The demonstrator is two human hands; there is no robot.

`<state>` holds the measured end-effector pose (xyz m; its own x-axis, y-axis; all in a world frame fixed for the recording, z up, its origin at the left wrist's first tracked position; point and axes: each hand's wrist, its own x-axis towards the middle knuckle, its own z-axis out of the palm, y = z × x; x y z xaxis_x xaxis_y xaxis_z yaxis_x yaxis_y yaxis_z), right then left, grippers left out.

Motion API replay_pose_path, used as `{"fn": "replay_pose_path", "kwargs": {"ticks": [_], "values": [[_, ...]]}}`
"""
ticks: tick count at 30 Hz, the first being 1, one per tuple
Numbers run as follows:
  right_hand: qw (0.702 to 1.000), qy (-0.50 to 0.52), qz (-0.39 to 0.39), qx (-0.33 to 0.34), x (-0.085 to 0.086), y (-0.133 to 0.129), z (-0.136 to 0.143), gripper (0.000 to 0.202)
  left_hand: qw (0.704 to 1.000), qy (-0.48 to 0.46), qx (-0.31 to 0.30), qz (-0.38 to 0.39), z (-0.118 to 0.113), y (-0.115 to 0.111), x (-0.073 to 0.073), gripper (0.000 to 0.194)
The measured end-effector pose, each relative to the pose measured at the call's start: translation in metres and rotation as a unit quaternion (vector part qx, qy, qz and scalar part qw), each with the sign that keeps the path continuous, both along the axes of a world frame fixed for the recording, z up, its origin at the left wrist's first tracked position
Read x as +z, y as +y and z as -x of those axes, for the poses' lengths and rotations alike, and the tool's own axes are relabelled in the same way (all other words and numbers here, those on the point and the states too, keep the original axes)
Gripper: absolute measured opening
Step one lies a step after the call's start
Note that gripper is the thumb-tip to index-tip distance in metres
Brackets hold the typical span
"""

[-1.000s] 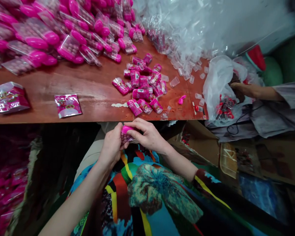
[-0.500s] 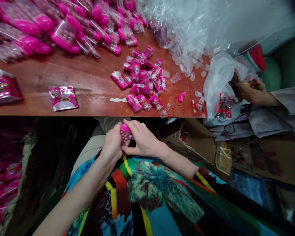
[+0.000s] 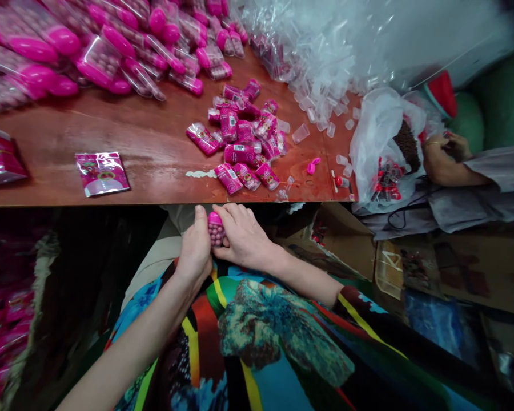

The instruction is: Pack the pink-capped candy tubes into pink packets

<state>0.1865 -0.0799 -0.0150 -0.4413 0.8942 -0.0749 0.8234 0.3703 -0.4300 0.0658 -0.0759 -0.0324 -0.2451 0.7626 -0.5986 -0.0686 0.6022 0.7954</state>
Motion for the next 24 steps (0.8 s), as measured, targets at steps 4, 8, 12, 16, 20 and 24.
{"fn": "replay_pose_path", "kwargs": {"ticks": [4,8,12,16,20,24], "values": [[0.997,0.067,-0.028,0.007,-0.009,-0.003,0.004,0.071,0.999,-0.043,0.009,0.001,0.003,0.000,0.009,0.056],[0.993,0.112,-0.048,0.004,-0.026,-0.011,0.011,0.072,0.999,-0.030,0.028,0.019,0.005,-0.002,0.010,0.059],[0.992,0.122,-0.023,0.011,-0.040,-0.011,0.012,0.071,0.998,-0.022,0.045,0.045,0.007,-0.001,-0.001,0.058],[0.990,0.143,0.011,0.005,-0.044,-0.003,0.006,0.076,0.999,-0.035,0.030,0.014,0.008,0.001,-0.010,0.057],[0.986,0.162,0.009,-0.024,-0.041,-0.002,0.002,0.089,0.993,-0.107,0.005,-0.053,0.011,0.000,-0.009,0.053],[0.972,0.223,0.004,-0.072,-0.034,-0.007,0.001,0.101,0.982,-0.168,0.017,-0.085,0.015,-0.004,-0.007,0.046]]}}
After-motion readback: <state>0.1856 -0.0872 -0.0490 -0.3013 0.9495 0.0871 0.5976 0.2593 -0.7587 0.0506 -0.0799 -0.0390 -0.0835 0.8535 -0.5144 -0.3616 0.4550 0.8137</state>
